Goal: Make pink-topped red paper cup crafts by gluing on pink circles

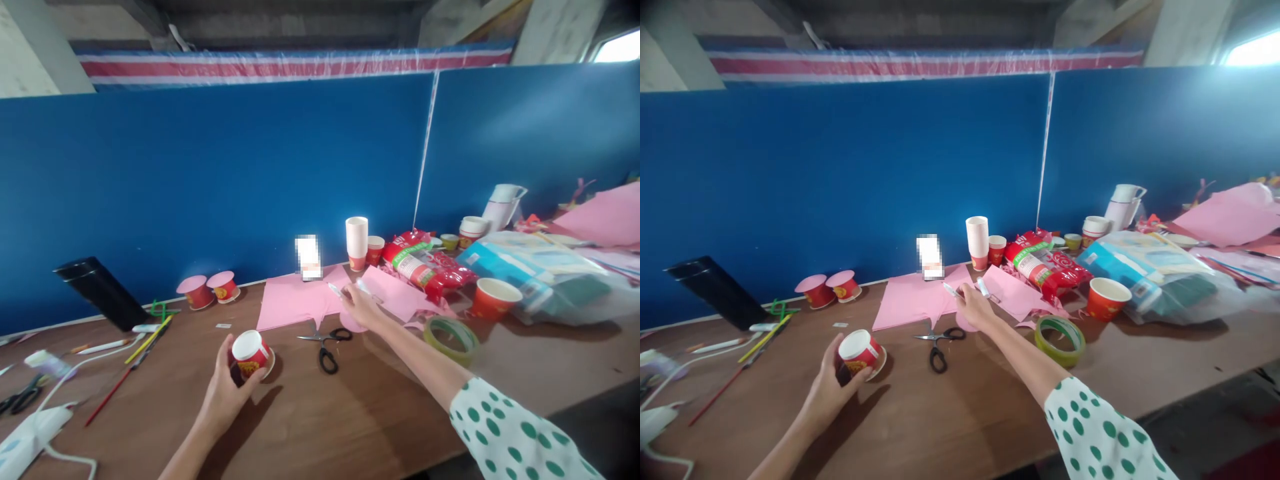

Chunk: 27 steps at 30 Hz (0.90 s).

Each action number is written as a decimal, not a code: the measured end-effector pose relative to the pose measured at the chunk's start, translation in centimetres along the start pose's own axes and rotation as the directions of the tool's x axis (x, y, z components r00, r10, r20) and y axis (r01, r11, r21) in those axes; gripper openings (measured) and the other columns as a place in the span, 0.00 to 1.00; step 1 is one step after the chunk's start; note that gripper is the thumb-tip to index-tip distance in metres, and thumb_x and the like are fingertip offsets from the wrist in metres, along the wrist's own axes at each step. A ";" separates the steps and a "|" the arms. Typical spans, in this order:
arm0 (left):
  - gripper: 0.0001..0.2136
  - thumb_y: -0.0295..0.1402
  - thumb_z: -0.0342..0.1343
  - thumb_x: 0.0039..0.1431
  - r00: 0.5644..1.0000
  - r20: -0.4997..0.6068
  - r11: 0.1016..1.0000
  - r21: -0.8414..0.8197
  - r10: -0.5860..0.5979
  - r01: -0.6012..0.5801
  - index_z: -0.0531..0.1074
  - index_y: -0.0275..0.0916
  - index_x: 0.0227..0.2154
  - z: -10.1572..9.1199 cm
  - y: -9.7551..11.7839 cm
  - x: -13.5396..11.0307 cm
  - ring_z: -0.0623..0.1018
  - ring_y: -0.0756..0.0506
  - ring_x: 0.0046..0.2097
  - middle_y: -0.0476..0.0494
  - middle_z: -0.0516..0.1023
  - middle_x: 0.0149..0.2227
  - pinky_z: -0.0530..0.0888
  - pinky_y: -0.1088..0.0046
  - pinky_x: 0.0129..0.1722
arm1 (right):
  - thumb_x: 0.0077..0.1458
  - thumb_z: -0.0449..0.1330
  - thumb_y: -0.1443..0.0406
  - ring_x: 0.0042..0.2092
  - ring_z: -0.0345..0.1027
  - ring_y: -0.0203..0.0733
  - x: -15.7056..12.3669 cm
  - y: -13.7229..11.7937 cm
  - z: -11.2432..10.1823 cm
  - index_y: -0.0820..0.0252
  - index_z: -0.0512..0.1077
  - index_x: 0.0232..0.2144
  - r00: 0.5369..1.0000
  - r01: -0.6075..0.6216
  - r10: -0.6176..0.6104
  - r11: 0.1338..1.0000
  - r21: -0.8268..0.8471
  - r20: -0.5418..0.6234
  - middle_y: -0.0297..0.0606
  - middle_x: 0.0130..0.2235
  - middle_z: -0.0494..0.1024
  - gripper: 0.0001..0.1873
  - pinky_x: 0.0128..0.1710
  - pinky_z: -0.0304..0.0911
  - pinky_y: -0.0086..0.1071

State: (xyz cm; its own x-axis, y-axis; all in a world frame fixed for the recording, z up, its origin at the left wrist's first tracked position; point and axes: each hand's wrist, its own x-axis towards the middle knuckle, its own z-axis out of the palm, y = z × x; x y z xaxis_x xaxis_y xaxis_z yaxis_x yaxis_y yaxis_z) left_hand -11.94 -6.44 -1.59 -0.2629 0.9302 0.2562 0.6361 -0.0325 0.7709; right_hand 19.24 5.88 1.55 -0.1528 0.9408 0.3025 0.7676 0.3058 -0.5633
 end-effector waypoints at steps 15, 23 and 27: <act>0.26 0.37 0.56 0.49 0.850 -0.103 0.856 0.062 0.517 -0.513 0.60 0.42 0.52 2.8 6.3 -6.3 0.68 0.36 0.52 0.37 0.69 0.50 0.64 0.52 0.54 | 0.56 0.51 0.65 0.34 0.70 0.41 -7.8 0.2 -1.2 0.58 0.71 0.38 0.998 0.013 0.003 0.969 -0.248 0.064 0.39 0.31 0.77 0.11 0.32 0.55 0.28; 0.20 0.36 0.54 0.52 0.800 -0.005 0.798 -0.069 0.600 -0.599 0.66 0.40 0.49 9.9 10.3 -1.3 0.67 0.37 0.53 0.36 0.71 0.49 0.60 0.56 0.56 | 0.58 0.48 0.65 0.40 0.69 0.46 -2.3 3.8 -2.7 0.66 0.71 0.41 0.962 -0.266 0.226 0.902 -0.341 -0.153 0.51 0.41 0.72 0.14 0.36 0.60 0.32; 0.20 0.36 0.54 0.51 0.844 0.000 0.833 -0.158 0.537 -0.530 0.67 0.41 0.49 11.7 9.7 -0.7 0.67 0.37 0.54 0.36 0.71 0.49 0.60 0.56 0.56 | 0.58 0.48 0.66 0.39 0.69 0.46 -2.0 4.8 -1.6 0.66 0.71 0.39 0.957 -0.286 0.246 0.893 -0.349 -0.155 0.50 0.40 0.73 0.14 0.36 0.61 0.33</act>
State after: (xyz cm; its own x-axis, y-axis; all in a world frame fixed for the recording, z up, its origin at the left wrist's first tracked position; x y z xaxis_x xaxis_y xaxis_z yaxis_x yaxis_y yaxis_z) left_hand 2.93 -3.10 -1.09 0.1196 0.7672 0.6301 0.5545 -0.5781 0.5986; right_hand 24.23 5.23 -0.57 0.1389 0.9527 0.2703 0.9459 -0.0468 -0.3211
